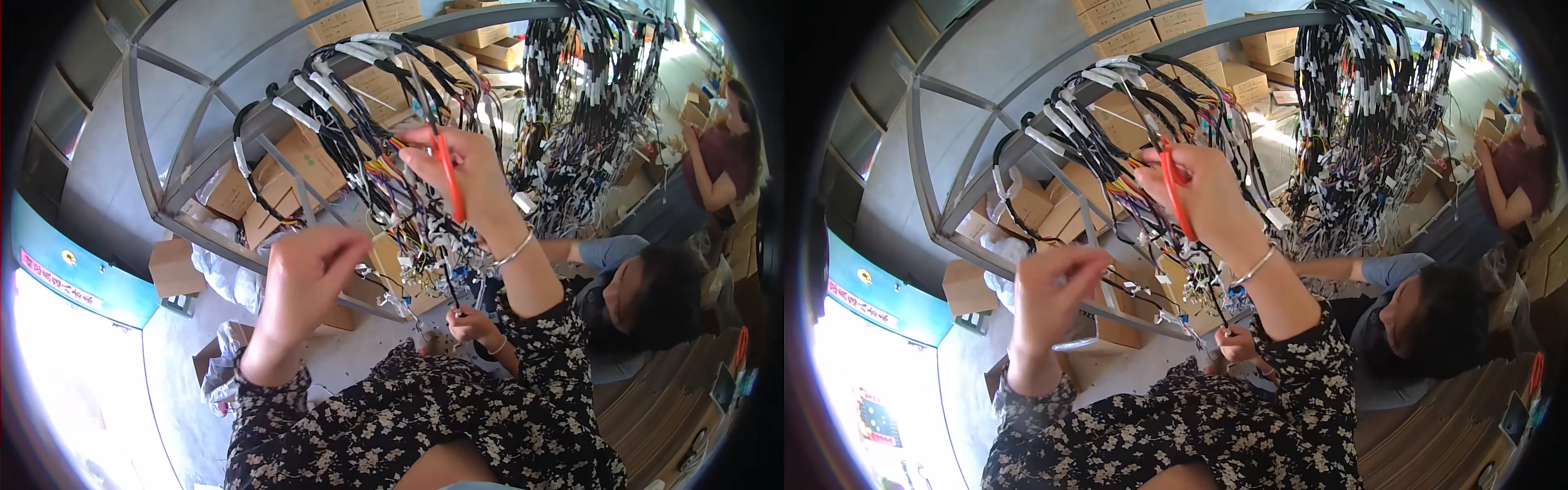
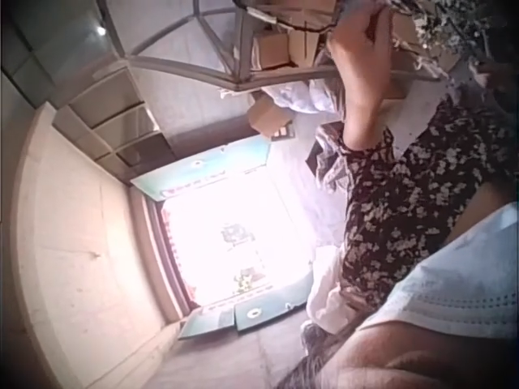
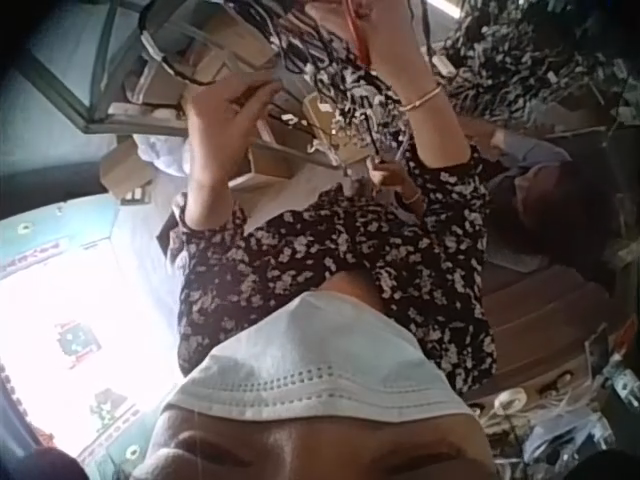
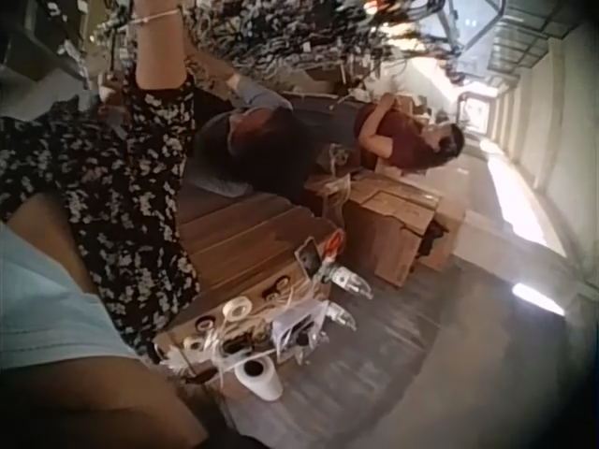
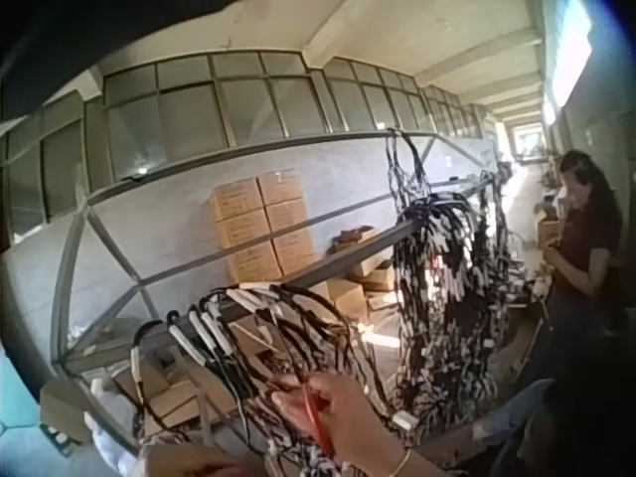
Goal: Trimming excess electrical insulation or wire segments from a large bundle of wire harnesses using scissors.
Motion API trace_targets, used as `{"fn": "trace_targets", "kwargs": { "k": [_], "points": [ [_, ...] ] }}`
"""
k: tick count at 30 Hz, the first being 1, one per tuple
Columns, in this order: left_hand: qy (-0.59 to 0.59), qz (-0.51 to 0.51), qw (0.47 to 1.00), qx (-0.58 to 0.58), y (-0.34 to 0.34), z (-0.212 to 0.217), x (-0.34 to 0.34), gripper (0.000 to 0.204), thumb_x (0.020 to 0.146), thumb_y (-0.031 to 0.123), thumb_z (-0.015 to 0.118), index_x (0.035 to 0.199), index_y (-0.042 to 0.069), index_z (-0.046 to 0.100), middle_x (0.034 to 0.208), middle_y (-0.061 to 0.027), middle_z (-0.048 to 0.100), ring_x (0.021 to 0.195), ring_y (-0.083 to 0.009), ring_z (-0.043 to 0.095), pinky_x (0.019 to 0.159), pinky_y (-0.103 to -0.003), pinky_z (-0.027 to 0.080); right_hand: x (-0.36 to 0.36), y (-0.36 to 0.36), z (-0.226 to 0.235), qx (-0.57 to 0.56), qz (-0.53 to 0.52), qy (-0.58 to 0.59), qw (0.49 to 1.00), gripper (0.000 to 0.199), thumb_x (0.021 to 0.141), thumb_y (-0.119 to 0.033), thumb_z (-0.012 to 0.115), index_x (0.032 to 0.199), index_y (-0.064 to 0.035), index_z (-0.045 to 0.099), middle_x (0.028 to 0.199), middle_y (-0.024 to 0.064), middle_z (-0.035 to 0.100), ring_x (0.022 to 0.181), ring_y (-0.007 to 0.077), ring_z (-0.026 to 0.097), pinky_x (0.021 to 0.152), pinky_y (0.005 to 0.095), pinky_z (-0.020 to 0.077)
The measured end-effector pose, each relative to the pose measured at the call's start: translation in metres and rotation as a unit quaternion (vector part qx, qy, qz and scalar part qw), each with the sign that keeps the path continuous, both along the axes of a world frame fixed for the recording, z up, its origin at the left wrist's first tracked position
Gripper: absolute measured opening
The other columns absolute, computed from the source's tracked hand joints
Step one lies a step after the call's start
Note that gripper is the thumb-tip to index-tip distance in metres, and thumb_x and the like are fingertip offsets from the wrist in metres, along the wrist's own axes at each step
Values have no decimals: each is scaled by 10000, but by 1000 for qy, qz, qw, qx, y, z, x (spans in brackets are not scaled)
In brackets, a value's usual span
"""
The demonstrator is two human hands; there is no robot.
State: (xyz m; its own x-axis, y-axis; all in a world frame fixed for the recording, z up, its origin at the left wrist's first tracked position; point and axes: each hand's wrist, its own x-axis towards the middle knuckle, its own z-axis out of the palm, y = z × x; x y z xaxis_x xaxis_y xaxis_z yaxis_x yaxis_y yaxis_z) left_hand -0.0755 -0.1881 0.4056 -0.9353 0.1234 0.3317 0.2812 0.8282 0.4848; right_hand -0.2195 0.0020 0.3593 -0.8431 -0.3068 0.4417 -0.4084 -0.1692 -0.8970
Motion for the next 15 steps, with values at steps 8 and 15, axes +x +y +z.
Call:
{"fn": "trace_targets", "kwargs": {
  "k": [8,15],
  "points": [
    [131,96,951,264,56,-13,-61,167,897,92,738,1002,-35,712,801,-64,686,622,-82,585,560,-234,459,20,-7,9,-50,-98,46,993,240,858,-110,789,1025,39,700,778,30,658,679,58,560,617,227,476],
    [137,86,890,427,54,-22,-72,237,881,111,786,1002,-57,669,816,-29,682,692,-49,574,606,-204,467,27,22,4,7,45,10,999,190,846,-41,682,1027,-9,731,707,-60,540,604,28,467,552,211,384]
  ]
}}
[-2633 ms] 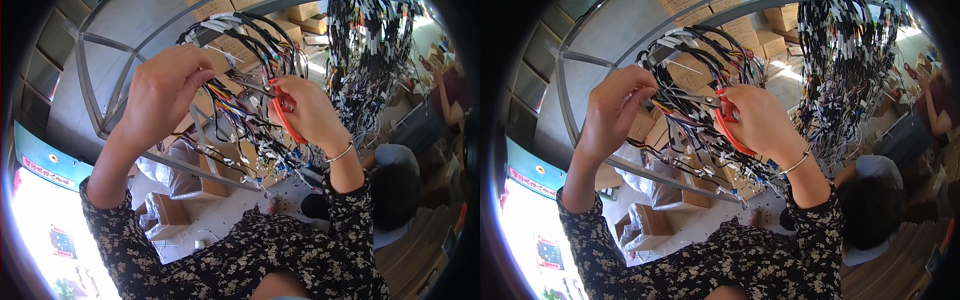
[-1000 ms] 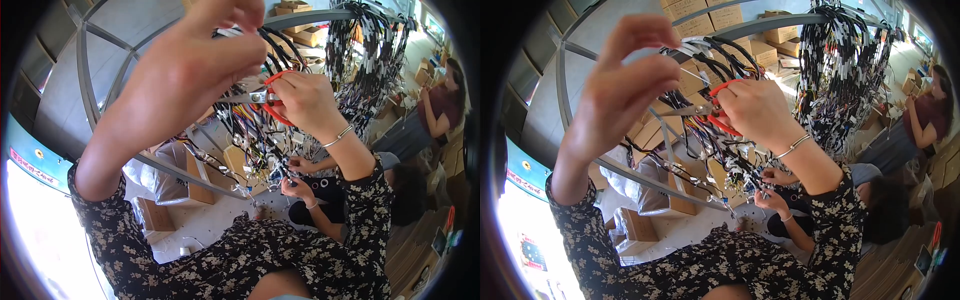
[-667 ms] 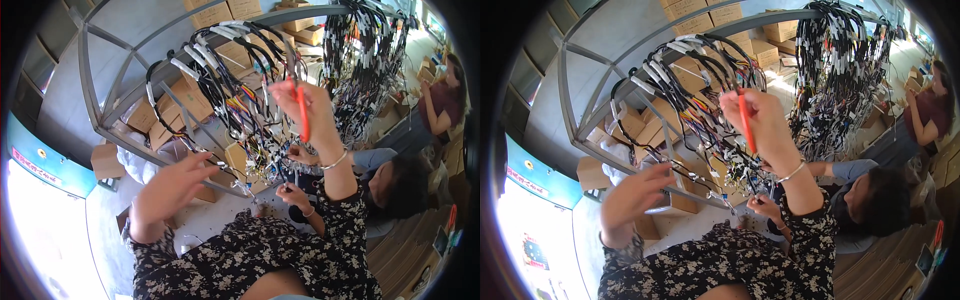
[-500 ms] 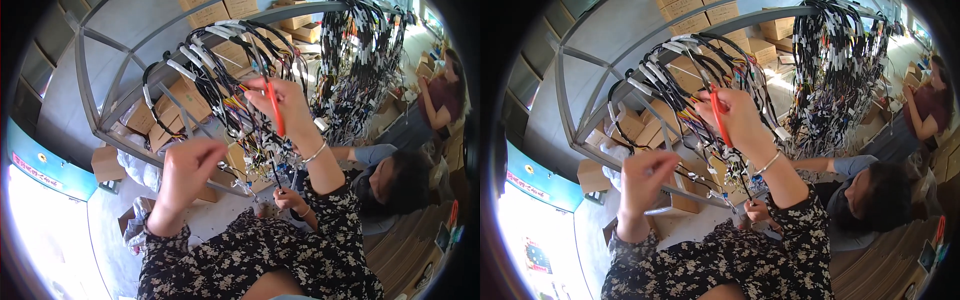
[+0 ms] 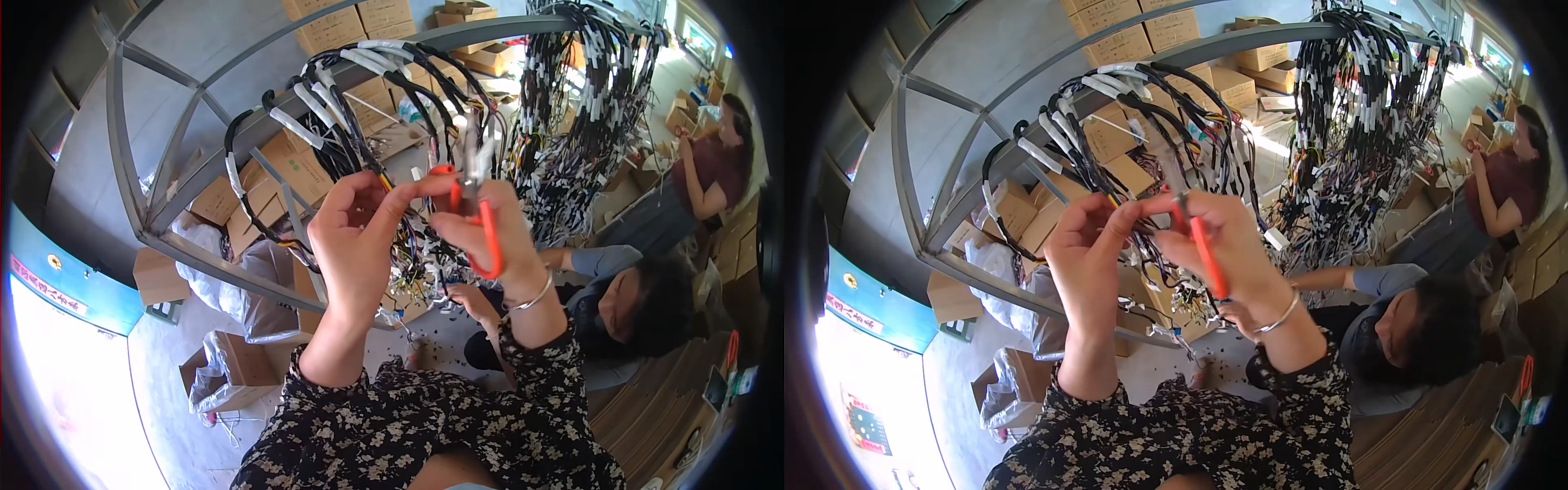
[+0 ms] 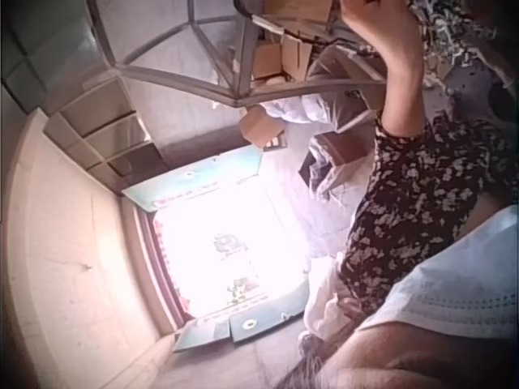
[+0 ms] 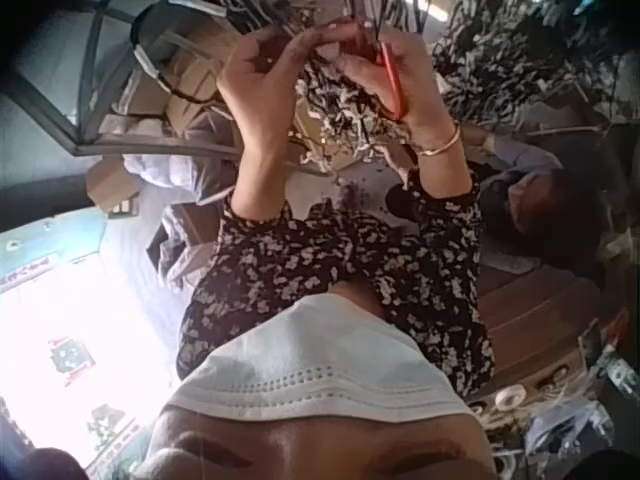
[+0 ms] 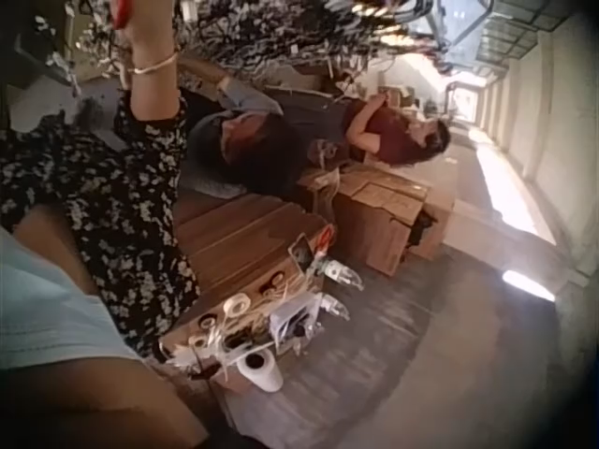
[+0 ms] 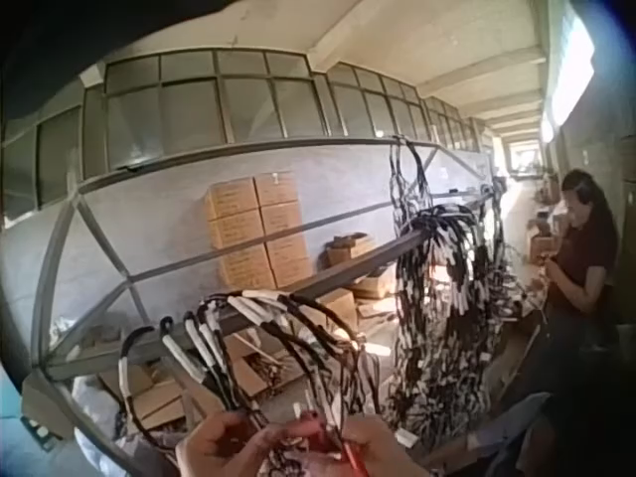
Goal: Trimming excess electrical insulation or wire segments from a large bundle of wire harnesses using scissors.
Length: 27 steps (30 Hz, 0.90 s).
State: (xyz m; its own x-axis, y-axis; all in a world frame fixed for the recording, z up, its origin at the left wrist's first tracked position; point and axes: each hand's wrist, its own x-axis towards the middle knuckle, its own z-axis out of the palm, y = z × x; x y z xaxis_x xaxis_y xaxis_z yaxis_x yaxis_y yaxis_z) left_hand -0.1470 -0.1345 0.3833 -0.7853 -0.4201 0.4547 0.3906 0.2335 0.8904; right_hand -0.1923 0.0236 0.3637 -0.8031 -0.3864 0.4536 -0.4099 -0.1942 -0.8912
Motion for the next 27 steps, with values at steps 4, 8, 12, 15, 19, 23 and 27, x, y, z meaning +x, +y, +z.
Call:
{"fn": "trace_targets", "kwargs": {
  "k": [4,8,12,15,19,23,27],
  "points": [
    [-30,-30,997,-57,-14,-2,2,242,854,108,802,1001,-37,676,805,-22,672,716,-55,582,641,-214,478,-14,-8,14,-49,-64,7,997,133,885,-71,687,989,1,732,790,-8,686,684,39,582,611,192,451],
    [-3,-20,998,-58,-25,-6,6,180,883,58,756,998,-52,674,825,-22,663,738,-64,577,678,-225,479,-15,-29,28,9,-28,14,999,169,859,-98,759,988,8,730,755,-24,645,644,26,538,580,191,415],
    [0,-65,997,-34,-30,-4,8,121,907,8,708,1000,-61,673,846,-26,648,768,-67,572,705,-222,471,-17,-35,31,26,-26,47,998,166,855,-99,770,968,12,721,754,-4,656,637,40,541,580,206,429],
    [6,-67,997,-48,-34,-5,10,131,907,9,709,1008,-65,672,834,-19,630,766,-67,560,704,-219,462,-20,-35,37,92,-68,157,981,165,835,-82,783,943,12,701,802,45,680,674,81,593,612,230,473],
    [11,-69,997,-39,-35,-4,12,123,907,5,705,1000,-66,669,819,-14,607,749,-70,544,686,-221,449,-27,-34,35,77,-69,303,947,236,766,-68,827,920,-3,660,862,108,698,722,175,666,651,275,523],
    [24,-88,996,-20,-38,-6,13,101,909,-4,696,981,-67,664,802,-19,585,731,-75,530,662,-225,432,-24,-35,42,101,-120,378,912,319,737,-66,848,977,-18,645,884,122,705,715,219,677,663,301,536],
    [42,-92,994,-37,-40,-4,15,96,910,-8,692,977,-70,662,791,-25,574,717,-78,525,645,-231,425,-28,-39,45,101,-114,412,898,321,724,-60,843,976,-20,649,876,104,703,671,209,669,625,293,526]
  ]
}}
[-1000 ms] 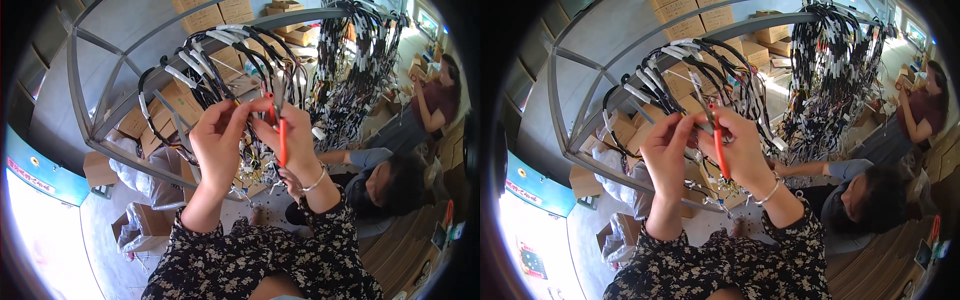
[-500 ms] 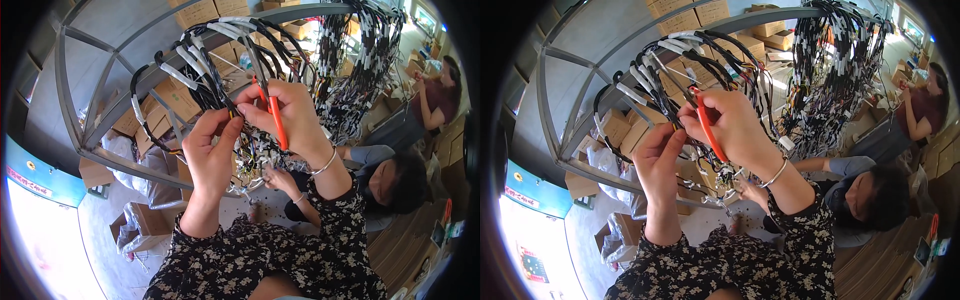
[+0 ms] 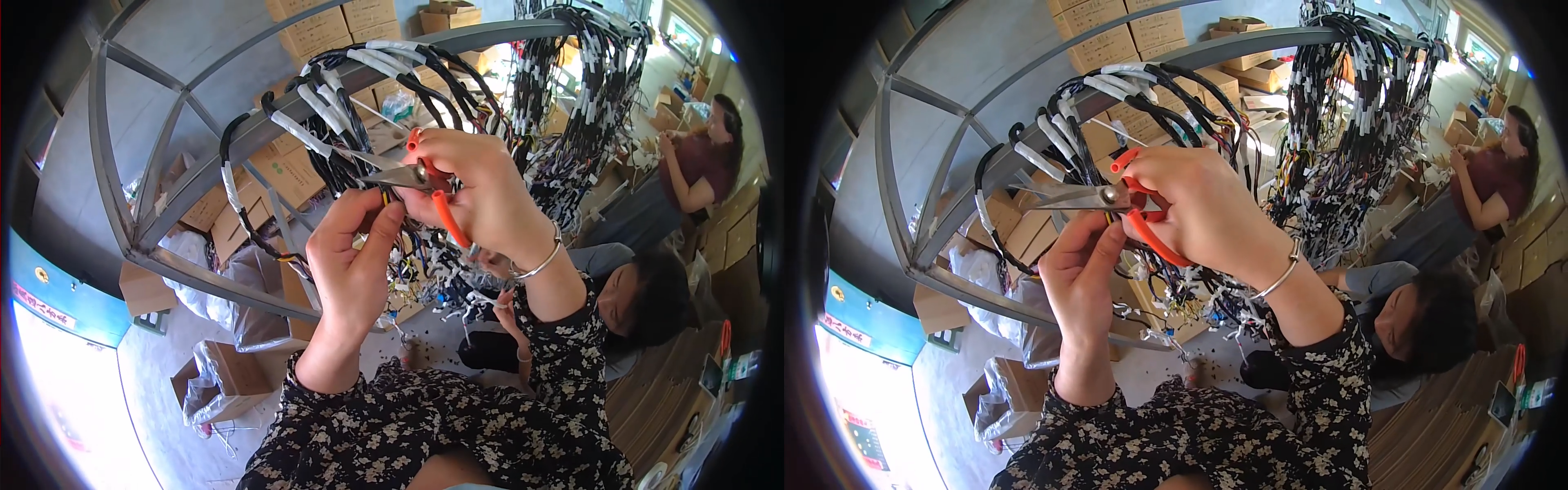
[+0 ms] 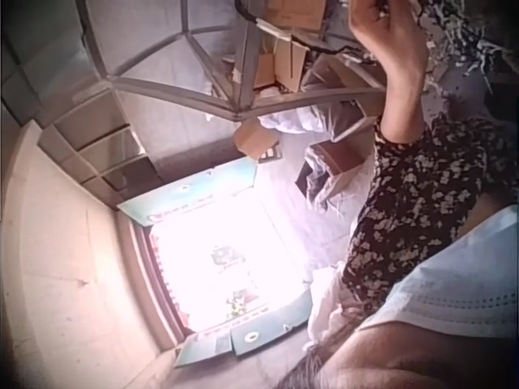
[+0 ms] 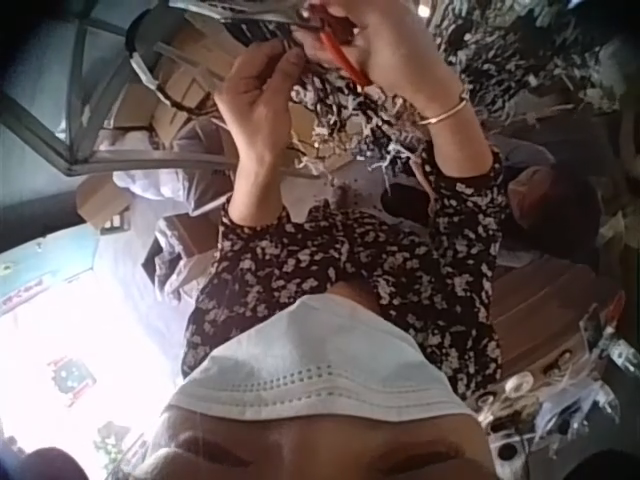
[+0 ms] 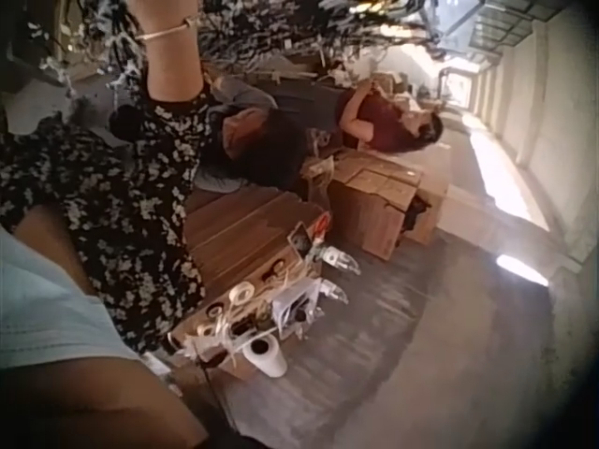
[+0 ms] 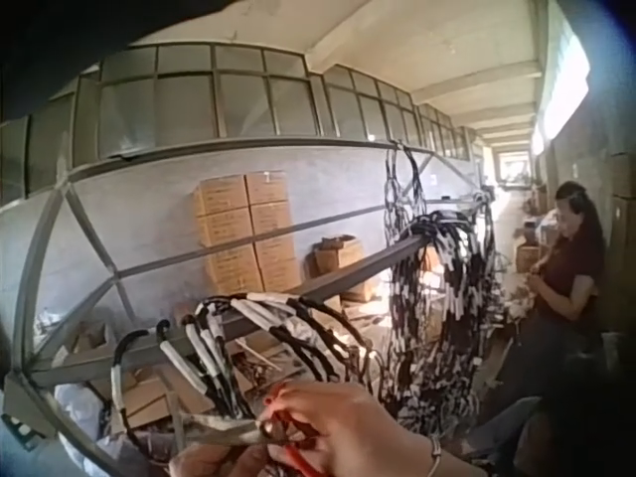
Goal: Trimming excess electrical insulation or wire segments from a large bundle of wire harnesses using scissors.
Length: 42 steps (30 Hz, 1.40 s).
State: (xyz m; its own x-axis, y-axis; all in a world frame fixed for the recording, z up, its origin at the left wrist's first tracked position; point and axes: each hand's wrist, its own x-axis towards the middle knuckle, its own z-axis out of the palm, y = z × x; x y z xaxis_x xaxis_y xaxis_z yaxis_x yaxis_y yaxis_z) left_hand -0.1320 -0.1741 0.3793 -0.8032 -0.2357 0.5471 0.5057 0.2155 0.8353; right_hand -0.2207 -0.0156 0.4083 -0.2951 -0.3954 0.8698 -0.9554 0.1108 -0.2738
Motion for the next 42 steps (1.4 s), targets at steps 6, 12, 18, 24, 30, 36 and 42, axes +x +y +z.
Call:
{"fn": "trace_targets", "kwargs": {
  "k": [6,12,18,24,30,36,42],
  "points": [
    [-36,-24,998,39,2,8,3,98,937,6,678,997,-71,668,844,-11,620,752,-58,562,661,-212,451,9,-3,8,-18,98,-397,913,130,830,-104,722,848,14,670,760,25,665,665,71,600,613,213,488],
    [-15,-54,998,27,10,6,1,191,962,42,663,1125,-56,685,873,-40,671,761,-71,595,679,-229,479,-1,-6,1,-59,48,-421,904,184,860,-136,730,958,19,744,758,31,690,683,71,618,623,224,488],
    [20,-6,996,-83,5,8,-7,215,885,-7,672,1091,-28,728,772,-91,670,649,-118,612,594,-253,470,39,5,-25,-115,-55,-323,938,295,844,-74,775,1121,11,716,778,-5,671,665,33,552,591,195,432],
    [-9,52,996,-73,6,25,-11,219,899,23,657,1109,-25,700,761,-115,684,580,-129,618,522,-265,466,28,-2,-45,-159,-109,-134,972,240,895,-24,738,1128,16,698,842,25,720,738,45,622,620,198,473],
    [-86,-43,990,-99,5,54,-22,239,1007,146,557,1065,-51,680,635,-80,645,495,-85,542,462,-260,406,31,6,-31,-185,-2,-298,936,197,943,-22,675,1110,81,660,936,113,732,844,138,691,771,244,532],
    [-183,-179,967,-18,-9,63,-28,225,1003,138,566,1049,-54,673,612,-52,636,414,-52,487,395,-199,352,19,13,-32,-181,54,-390,901,250,951,-167,678,1093,39,683,840,54,710,689,30,558,596,168,398],
    [-150,-138,978,35,3,44,-25,189,928,68,666,1051,-76,668,627,-42,628,436,-59,514,400,-207,379,14,4,-39,-280,191,-519,785,257,932,-133,681,1111,51,672,834,73,683,666,58,562,563,175,378]
  ]
}}
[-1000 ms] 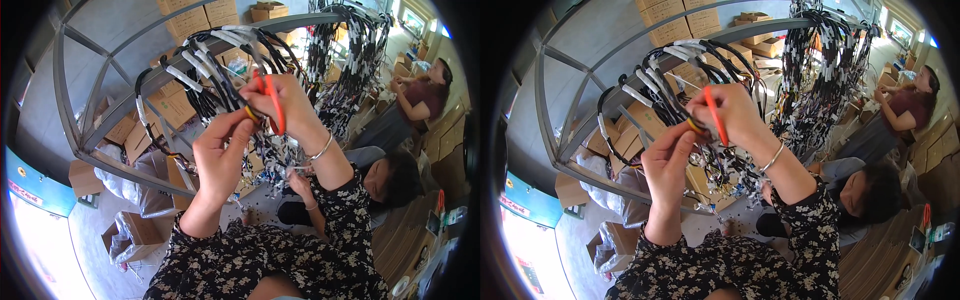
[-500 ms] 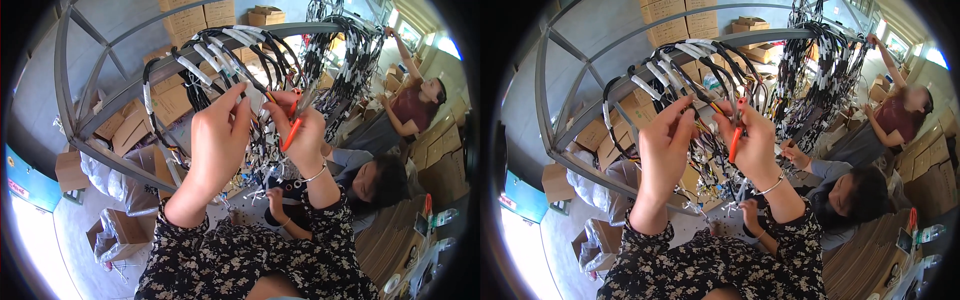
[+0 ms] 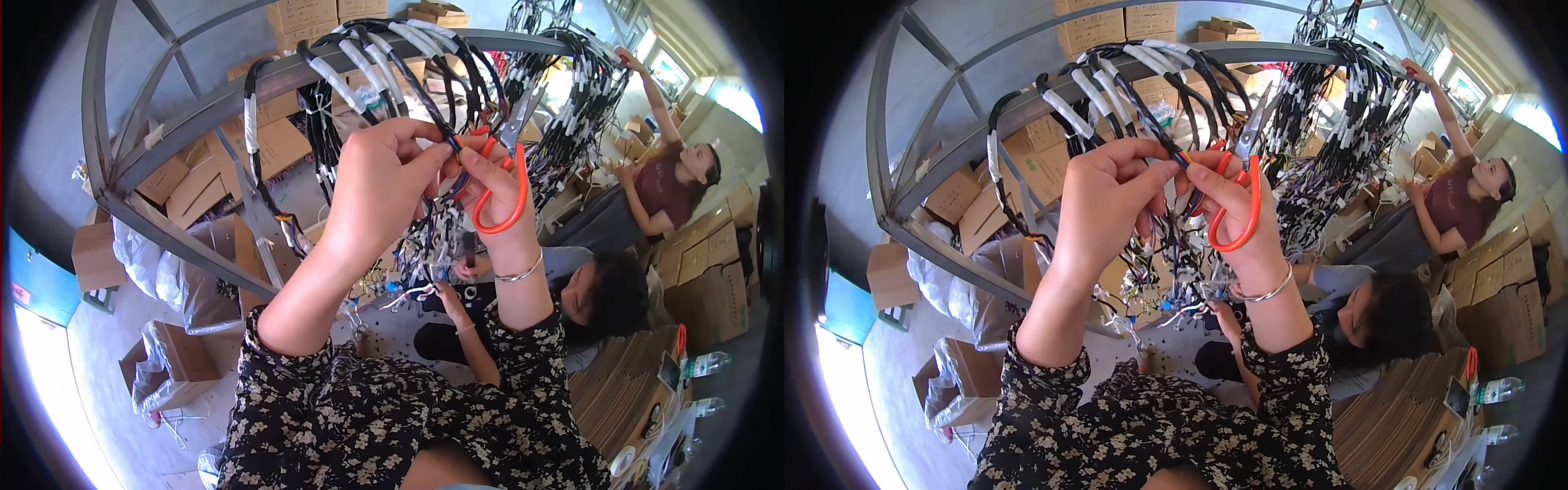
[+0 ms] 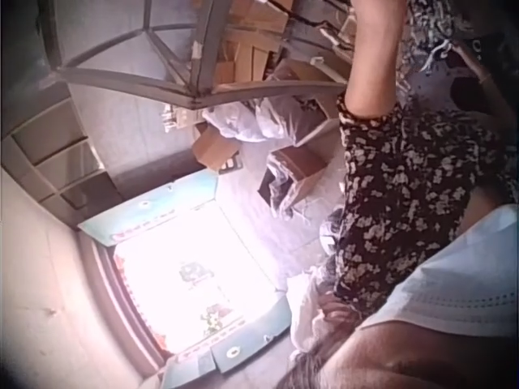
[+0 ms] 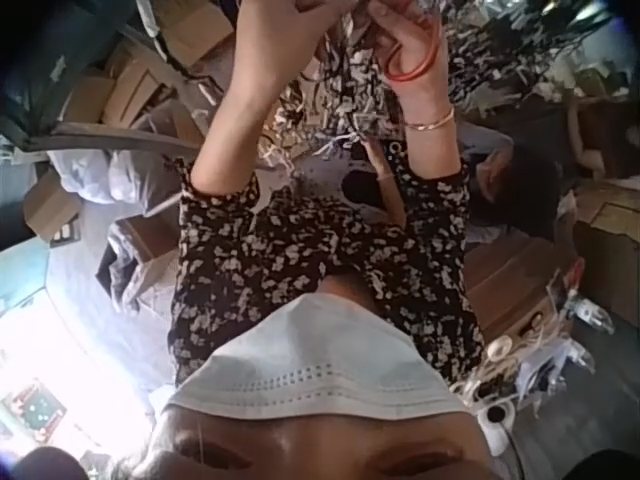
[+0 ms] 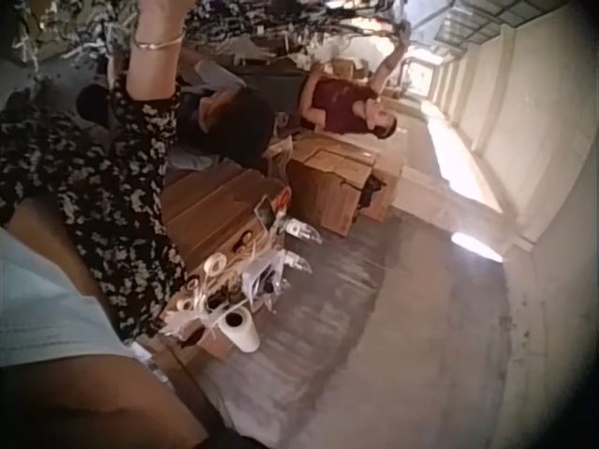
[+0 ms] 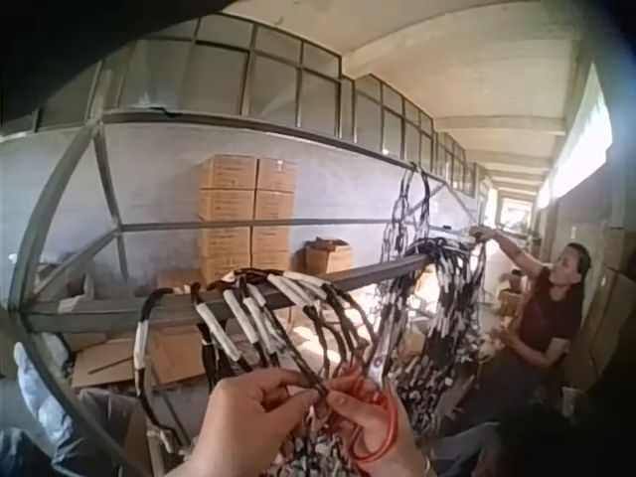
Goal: Trimming excess electrical insulation or wire segments from a large bundle of wire harnesses using scissors.
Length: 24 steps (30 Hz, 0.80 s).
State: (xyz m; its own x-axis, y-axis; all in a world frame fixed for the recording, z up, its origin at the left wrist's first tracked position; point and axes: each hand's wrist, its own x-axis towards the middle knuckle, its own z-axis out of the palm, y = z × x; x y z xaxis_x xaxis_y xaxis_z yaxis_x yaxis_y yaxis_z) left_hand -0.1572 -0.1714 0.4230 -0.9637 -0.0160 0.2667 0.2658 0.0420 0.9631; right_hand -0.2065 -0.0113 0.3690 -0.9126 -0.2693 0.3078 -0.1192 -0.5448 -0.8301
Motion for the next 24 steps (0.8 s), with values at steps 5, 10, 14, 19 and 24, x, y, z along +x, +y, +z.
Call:
{"fn": "trace_targets", "kwargs": {
  "k": [5,10,14,19,24],
  "points": [
    [93,66,993,14,4,-24,-4,137,925,59,652,959,-61,711,688,-50,697,561,-52,591,493,-228,454,-1,-1,-2,-20,37,-20,999,242,929,-120,685,1112,37,664,857,82,684,694,82,606,576,172,409],
    [156,170,973,21,18,-42,-6,72,897,44,690,946,-7,696,648,-60,690,570,-88,653,547,-242,507,7,3,0,70,-16,-35,997,254,922,-136,704,1112,32,684,828,23,662,670,65,552,567,201,386],
    [294,253,922,2,22,-63,-18,99,840,-31,721,921,-4,673,726,-75,658,583,-114,636,546,-254,501,38,12,25,348,-195,149,905,175,943,-126,683,1027,24,717,757,-8,619,645,61,530,571,218,394],
    [324,272,906,31,25,-68,-21,143,826,-67,729,945,-2,684,778,-60,646,595,-103,612,528,-229,482,82,35,47,485,-108,168,851,276,896,-173,763,761,0,596,644,10,538,588,63,468,529,257,371],
    [328,248,911,47,20,-72,-23,151,830,-66,732,959,-8,679,778,-55,647,603,-100,620,519,-230,492,83,29,58,626,-41,169,760,450,905,-305,758,679,12,532,576,108,480,503,190,457,518,322,379]
  ]
}}
